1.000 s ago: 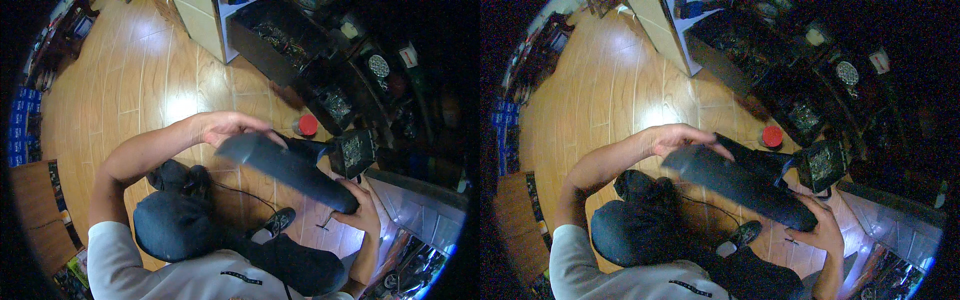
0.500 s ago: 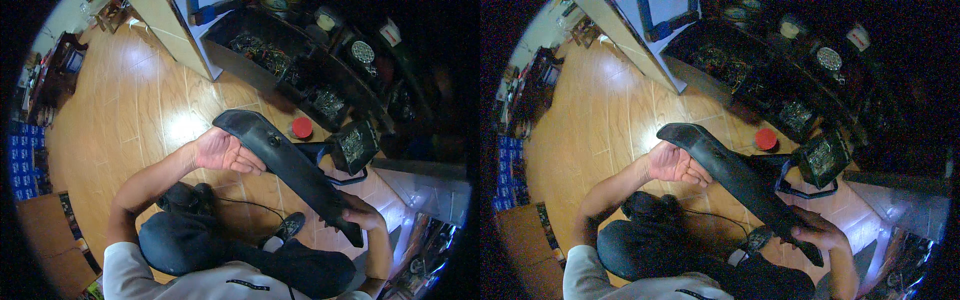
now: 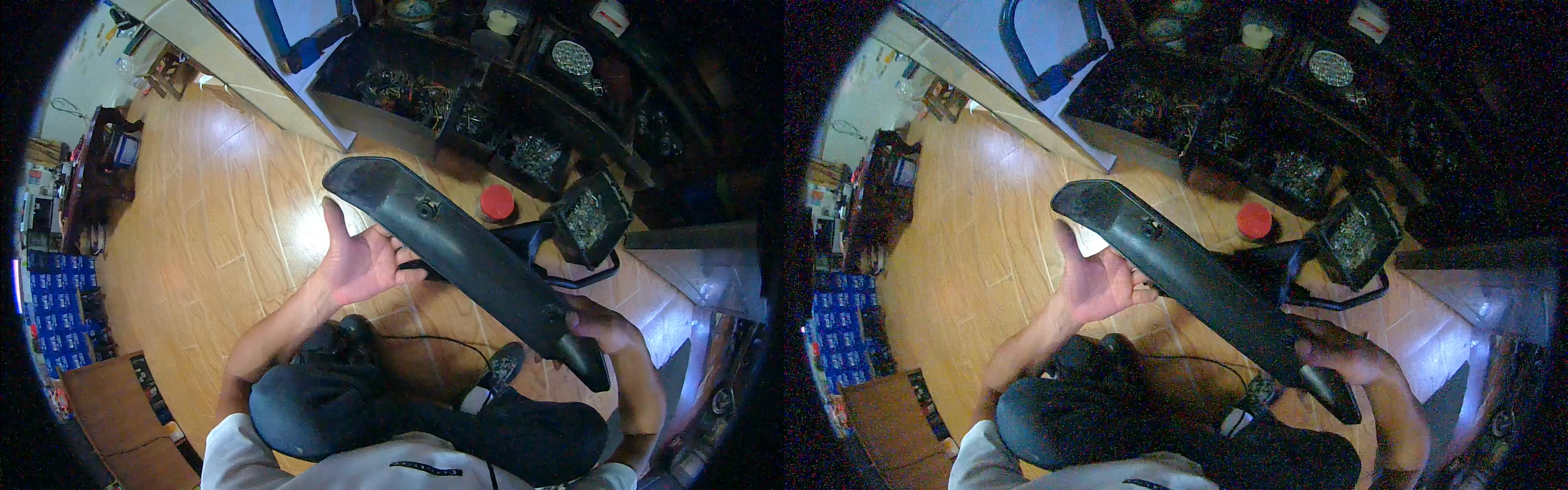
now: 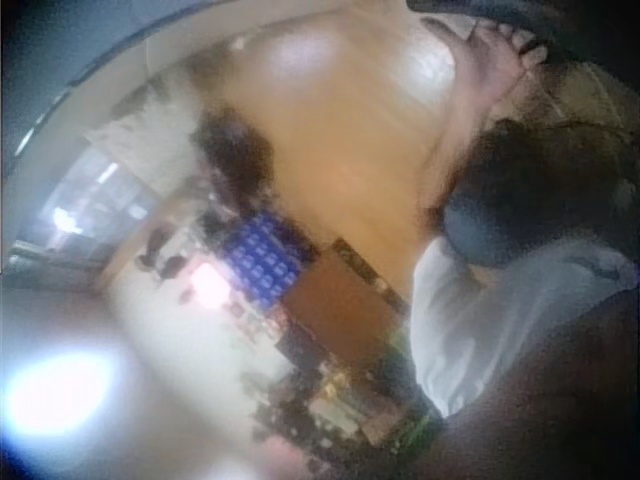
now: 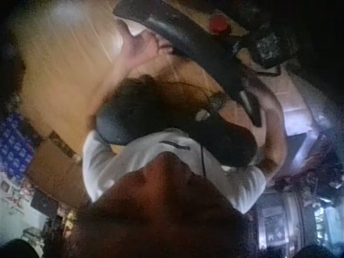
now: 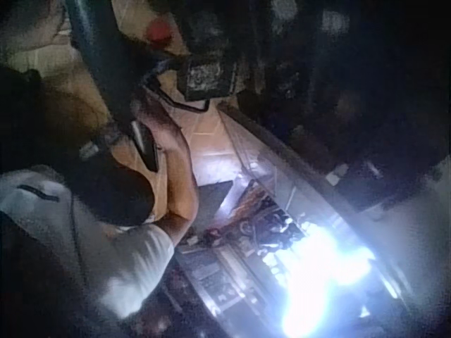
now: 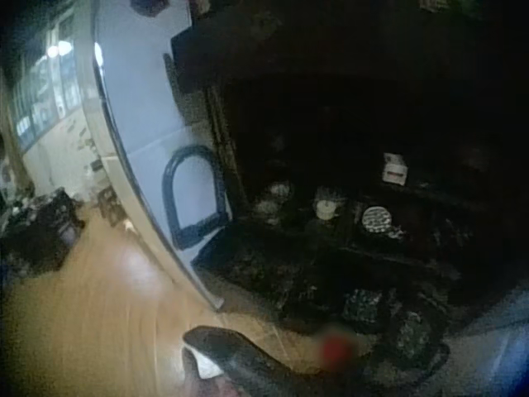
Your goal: The person sits on the floor and assembles a black motorcycle part by inserting and tightening multiple screws and fasteners. They repeatedly rotate the part to access different screw holes and use their fingers to secure each fastener.
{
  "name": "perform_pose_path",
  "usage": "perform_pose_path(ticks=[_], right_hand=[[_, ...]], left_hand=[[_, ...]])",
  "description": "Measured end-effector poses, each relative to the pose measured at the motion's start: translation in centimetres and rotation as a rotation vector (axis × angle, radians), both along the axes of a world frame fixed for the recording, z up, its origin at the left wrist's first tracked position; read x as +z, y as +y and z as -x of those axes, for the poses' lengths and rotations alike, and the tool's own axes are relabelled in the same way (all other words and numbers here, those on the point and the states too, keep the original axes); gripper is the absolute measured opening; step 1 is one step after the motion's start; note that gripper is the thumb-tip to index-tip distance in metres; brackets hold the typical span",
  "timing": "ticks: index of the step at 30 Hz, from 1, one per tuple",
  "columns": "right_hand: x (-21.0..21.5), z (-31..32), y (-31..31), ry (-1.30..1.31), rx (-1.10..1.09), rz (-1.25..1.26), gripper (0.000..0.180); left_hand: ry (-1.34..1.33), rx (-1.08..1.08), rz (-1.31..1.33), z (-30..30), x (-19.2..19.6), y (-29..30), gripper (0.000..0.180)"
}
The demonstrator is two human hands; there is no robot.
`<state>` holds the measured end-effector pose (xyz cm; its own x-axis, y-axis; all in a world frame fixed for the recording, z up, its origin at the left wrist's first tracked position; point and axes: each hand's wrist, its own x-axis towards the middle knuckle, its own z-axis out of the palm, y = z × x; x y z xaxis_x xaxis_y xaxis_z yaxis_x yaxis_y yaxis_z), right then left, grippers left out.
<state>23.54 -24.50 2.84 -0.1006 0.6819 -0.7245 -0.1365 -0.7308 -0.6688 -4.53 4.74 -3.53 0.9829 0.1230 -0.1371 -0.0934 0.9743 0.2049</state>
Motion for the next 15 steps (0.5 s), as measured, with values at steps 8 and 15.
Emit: perform_pose_path(ticks=[8,15], right_hand=[[-3.4,1.9,2.8,0.193,-0.453,0.138,0.052],[-2.4,1.0,4.0,0.483,-0.24,-0.043,0.062]], left_hand=[[0.564,0.352,-0.451,-0.9,1.3,-0.4,0.043],[0.548,0.454,-0.427,0.2,1.7,0.3,0.034]])
